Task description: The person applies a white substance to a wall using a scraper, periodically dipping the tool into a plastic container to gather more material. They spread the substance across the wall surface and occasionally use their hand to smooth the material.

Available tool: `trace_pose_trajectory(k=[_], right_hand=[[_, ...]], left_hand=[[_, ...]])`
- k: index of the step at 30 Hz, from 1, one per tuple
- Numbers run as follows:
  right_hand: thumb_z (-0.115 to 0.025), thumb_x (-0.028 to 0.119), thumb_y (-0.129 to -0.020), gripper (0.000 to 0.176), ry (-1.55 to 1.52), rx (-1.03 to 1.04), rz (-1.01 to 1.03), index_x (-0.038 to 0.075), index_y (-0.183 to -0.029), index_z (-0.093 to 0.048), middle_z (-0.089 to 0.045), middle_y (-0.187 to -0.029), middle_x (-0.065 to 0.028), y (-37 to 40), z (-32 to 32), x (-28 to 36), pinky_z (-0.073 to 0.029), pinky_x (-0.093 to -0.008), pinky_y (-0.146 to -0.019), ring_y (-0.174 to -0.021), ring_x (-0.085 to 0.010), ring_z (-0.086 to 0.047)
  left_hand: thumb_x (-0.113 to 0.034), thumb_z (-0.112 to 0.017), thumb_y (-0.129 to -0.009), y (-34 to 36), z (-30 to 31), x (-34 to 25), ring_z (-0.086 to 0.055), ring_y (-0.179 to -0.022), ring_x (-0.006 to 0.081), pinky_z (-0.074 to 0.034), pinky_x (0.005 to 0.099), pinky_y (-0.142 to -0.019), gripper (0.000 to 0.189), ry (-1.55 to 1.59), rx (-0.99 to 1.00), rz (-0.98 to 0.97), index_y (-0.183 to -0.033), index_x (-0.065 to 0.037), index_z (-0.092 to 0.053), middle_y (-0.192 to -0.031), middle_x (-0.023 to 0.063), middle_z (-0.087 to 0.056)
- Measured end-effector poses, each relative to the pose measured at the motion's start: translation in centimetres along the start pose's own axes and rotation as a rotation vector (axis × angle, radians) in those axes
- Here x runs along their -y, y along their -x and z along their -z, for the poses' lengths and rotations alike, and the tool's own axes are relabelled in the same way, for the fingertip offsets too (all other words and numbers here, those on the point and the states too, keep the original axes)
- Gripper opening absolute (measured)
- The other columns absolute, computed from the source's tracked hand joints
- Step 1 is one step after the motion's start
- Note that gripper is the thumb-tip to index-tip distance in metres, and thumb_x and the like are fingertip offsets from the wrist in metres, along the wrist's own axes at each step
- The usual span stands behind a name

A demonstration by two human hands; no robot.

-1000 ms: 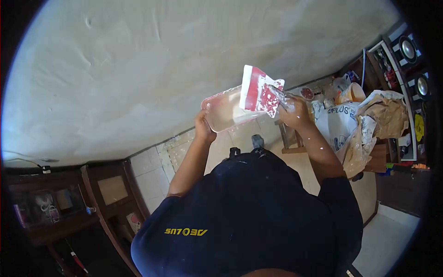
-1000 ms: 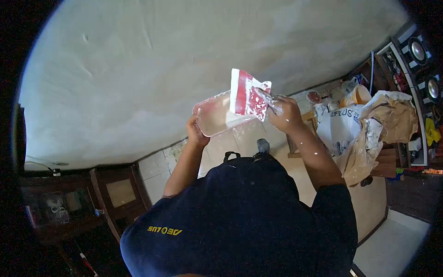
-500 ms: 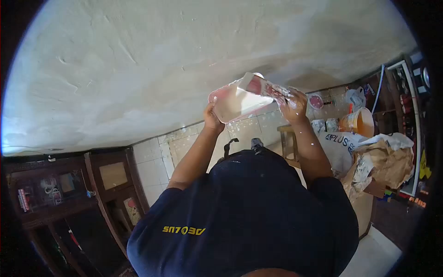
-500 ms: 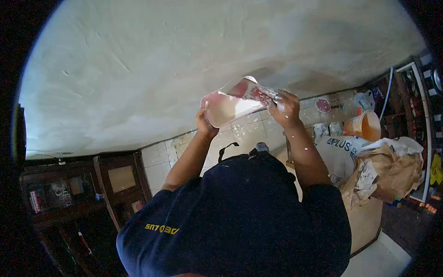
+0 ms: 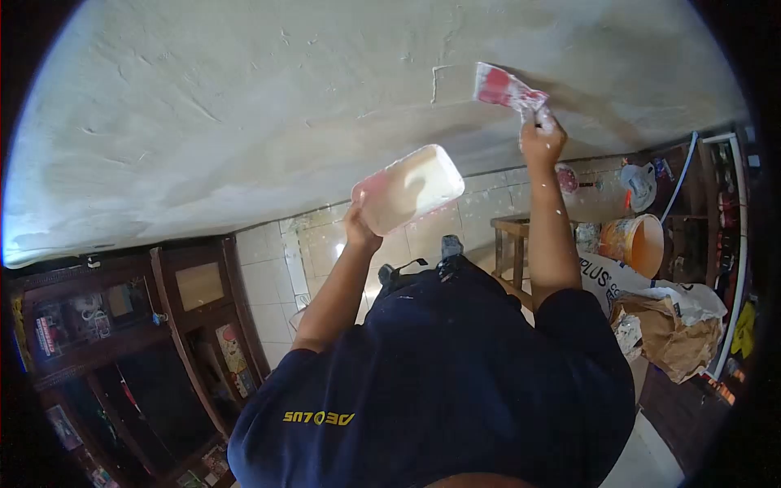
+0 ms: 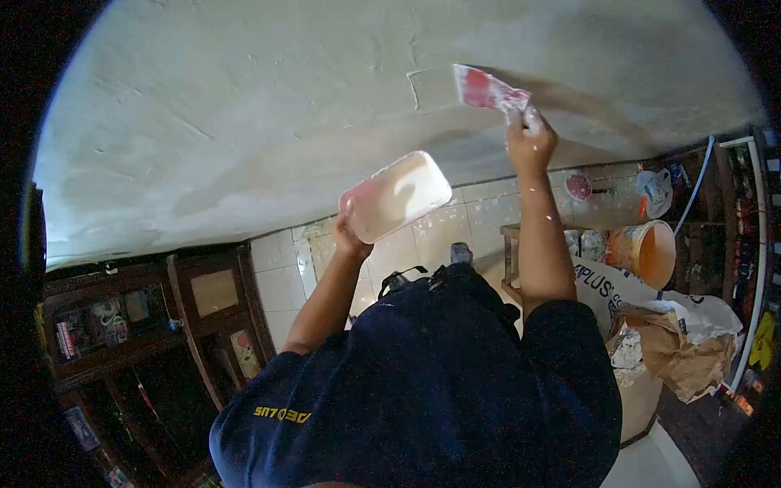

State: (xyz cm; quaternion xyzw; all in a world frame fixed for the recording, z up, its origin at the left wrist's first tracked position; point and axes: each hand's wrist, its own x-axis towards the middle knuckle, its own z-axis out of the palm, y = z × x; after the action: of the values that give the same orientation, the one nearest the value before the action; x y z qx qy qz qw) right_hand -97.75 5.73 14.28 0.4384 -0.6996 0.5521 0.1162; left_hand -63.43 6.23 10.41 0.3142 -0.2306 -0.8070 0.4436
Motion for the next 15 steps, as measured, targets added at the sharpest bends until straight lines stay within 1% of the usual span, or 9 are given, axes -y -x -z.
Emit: trace_pose_trajectory(k=[1, 2, 5, 7, 9, 10, 11, 12, 15], right_hand=[[-0.063, 0.014, -0.076, 0.012, 0.054, 0.025, -0.066, 0.003, -0.073, -0.060, -0.059, -0.064, -0.0156, 0.2, 0.8, -1.5, -0.045, -0.0360, -0.053, -0.056, -0.0331, -0.057], [-0.062, 0.015, -0.077, 0.013, -0.015, 0.102, -0.286, 0.002, -0.078, -0.063, -0.062, -0.069, -0.0154, 0.8, 1.7, -2.7, -0.046, -0.0333, -0.058, -0.061, -0.0288, -0.060], [-0.062, 0.013, -0.078, 0.014, -0.068, 0.040, -0.151, 0.001, -0.086, -0.064, -0.064, -0.078, -0.0156, 1.3, 3.4, -0.7, -0.047, -0.0302, -0.066, -0.070, -0.0237, -0.063], [-0.062, 0.010, -0.078, 0.016, -0.237, 0.204, -0.169, 0.000, -0.091, -0.065, -0.065, -0.086, -0.0159, 3.0, 2.6, 0.6, -0.047, -0.0288, -0.072, -0.078, -0.0217, -0.064], [-0.062, 0.007, -0.077, 0.014, -0.359, 0.335, -0.049, -0.001, -0.089, -0.064, -0.065, -0.085, -0.0154, 3.2, 1.2, 4.7, -0.048, -0.0292, -0.071, -0.077, -0.0238, -0.064], [-0.062, 0.005, -0.076, 0.013, -0.326, 0.355, -0.052, -0.001, -0.088, -0.064, -0.065, -0.083, -0.0148, 4.0, -0.8, 4.0, -0.049, -0.0304, -0.069, -0.075, -0.0252, -0.064], [-0.063, 0.010, -0.076, 0.014, -0.384, 0.296, 0.040, 0.000, -0.085, -0.064, -0.064, -0.078, -0.0158, 3.6, -1.9, 5.3, -0.049, -0.0325, -0.066, -0.071, -0.0293, -0.062], [-0.063, 0.010, -0.076, 0.014, -0.384, 0.291, 0.034, 0.000, -0.085, -0.064, -0.064, -0.078, -0.0158, 3.3, -2.5, 4.9, -0.049, -0.0325, -0.066, -0.071, -0.0293, -0.062], [-0.064, 0.019, -0.076, 0.018, -0.008, 0.168, 0.002, 0.001, -0.081, -0.063, -0.061, -0.072, -0.0174, 2.0, -3.3, 3.0, -0.048, -0.0351, -0.062, -0.065, -0.0343, -0.059]], left_hand=[[-0.034, -0.046, -0.083, 0.8, 0.6, -0.1, -0.044, -0.116, 0.0273, -0.035, 0.0401, -0.097, 0.054, 0.008, -0.001, -0.005, -0.126, -0.003, -0.039, -0.125, 0.0121, -0.046], [-0.035, -0.045, -0.083, 1.7, 1.2, -0.3, -0.043, -0.117, 0.0277, -0.035, 0.0405, -0.098, 0.054, 0.015, 0.000, -0.011, -0.126, -0.003, -0.039, -0.127, 0.0123, -0.045], [-0.039, -0.050, -0.076, 4.0, 3.5, -0.3, -0.039, -0.120, 0.0285, -0.034, 0.0469, -0.099, 0.061, 0.006, -0.051, -0.037, -0.127, -0.008, -0.039, -0.131, 0.0115, -0.040], [-0.038, -0.049, -0.076, 5.5, 4.2, -0.8, -0.039, -0.120, 0.0284, -0.034, 0.0466, -0.098, 0.059, -0.003, -0.033, -0.008, -0.126, -0.008, -0.039, -0.131, 0.0117, -0.040], [-0.037, -0.048, -0.076, 6.6, 4.5, -1.0, -0.039, -0.120, 0.0284, -0.035, 0.0463, -0.098, 0.058, -0.017, -0.010, 0.025, -0.125, -0.009, -0.040, -0.130, 0.0119, -0.041], [-0.036, -0.047, -0.076, 7.0, 4.6, -1.0, -0.040, -0.119, 0.0284, -0.035, 0.0453, -0.098, 0.056, -0.050, -0.070, 0.022, -0.125, -0.009, -0.041, -0.129, 0.0118, -0.042], [-0.034, -0.046, -0.076, 7.2, 4.6, -1.0, -0.042, -0.118, 0.0284, -0.036, 0.0442, -0.097, 0.054, -0.084, -0.130, 0.018, -0.124, -0.009, -0.042, -0.128, 0.0118, -0.043], [-0.033, -0.044, -0.076, 7.4, 4.3, -1.2, -0.043, -0.117, 0.0284, -0.037, 0.0432, -0.097, 0.053, -0.117, -0.191, 0.014, -0.123, -0.009, -0.042, -0.127, 0.0118, -0.044], [-0.034, -0.044, -0.078, 7.9, 4.8, -1.3, -0.045, -0.116, 0.0288, -0.037, 0.0428, -0.097, 0.054, -0.121, -0.155, -0.052, -0.125, -0.007, -0.041, -0.126, 0.0122, -0.045]])
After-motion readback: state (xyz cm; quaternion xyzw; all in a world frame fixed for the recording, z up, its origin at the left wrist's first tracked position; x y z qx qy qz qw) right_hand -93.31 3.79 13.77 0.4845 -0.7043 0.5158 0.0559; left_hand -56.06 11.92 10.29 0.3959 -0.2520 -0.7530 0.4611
